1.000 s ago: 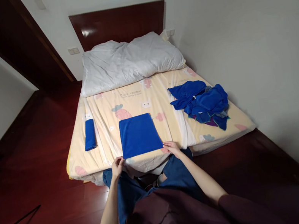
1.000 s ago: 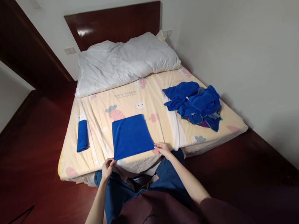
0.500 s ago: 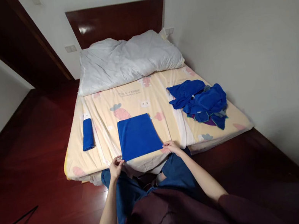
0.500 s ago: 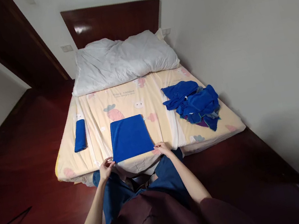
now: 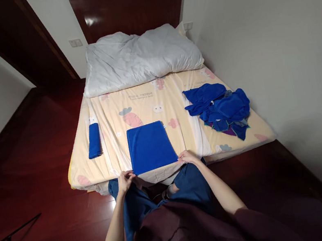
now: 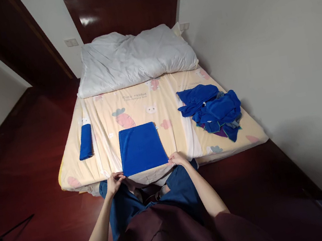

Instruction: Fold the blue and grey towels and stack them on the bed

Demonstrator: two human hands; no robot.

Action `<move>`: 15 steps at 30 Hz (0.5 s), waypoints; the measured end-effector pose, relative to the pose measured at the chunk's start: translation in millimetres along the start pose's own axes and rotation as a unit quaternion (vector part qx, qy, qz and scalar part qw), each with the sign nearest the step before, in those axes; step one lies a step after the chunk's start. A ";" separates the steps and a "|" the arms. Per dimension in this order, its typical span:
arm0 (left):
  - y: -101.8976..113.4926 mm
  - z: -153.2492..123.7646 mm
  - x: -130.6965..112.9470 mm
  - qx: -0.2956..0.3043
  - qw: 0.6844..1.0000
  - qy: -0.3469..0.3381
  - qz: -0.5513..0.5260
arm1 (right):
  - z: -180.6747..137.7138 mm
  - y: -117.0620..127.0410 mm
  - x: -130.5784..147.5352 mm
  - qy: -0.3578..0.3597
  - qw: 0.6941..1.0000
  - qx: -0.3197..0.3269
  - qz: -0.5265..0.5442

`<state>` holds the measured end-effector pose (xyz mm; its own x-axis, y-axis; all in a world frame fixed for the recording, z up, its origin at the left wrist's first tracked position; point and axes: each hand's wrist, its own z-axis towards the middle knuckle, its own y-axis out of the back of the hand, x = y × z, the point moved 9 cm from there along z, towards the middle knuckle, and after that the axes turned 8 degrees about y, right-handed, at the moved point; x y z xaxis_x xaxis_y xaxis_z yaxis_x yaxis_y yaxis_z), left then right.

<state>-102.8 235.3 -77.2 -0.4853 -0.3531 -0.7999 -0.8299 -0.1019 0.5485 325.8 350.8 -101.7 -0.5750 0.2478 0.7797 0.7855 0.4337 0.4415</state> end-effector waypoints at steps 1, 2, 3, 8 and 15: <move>0.8 -0.8 -0.3 -0.003 1.000 -0.001 0.014 | 0.3 0.3 0.4 0.001 1.000 0.004 -0.002; 1.6 -1.3 -0.7 -0.007 1.000 0.001 0.026 | 0.7 0.6 0.9 0.002 1.000 0.008 -0.003; 2.4 -1.4 -1.2 -0.012 0.999 0.006 0.037 | 1.3 1.1 1.5 0.004 1.000 0.011 -0.003; -1.2 3.8 -9.4 0.018 0.998 0.043 0.049 | 6.9 1.7 6.0 0.022 0.999 0.024 0.001; -2.7 24.8 -15.6 0.064 0.986 0.148 -0.038 | 22.3 3.2 18.6 0.051 0.996 0.001 0.067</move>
<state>-99.9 264.2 -72.3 -0.3343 -0.6064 -0.7215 -0.8984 -0.0264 0.4384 312.6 376.1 -95.7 -0.4387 0.2150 0.8725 0.8534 0.4037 0.3296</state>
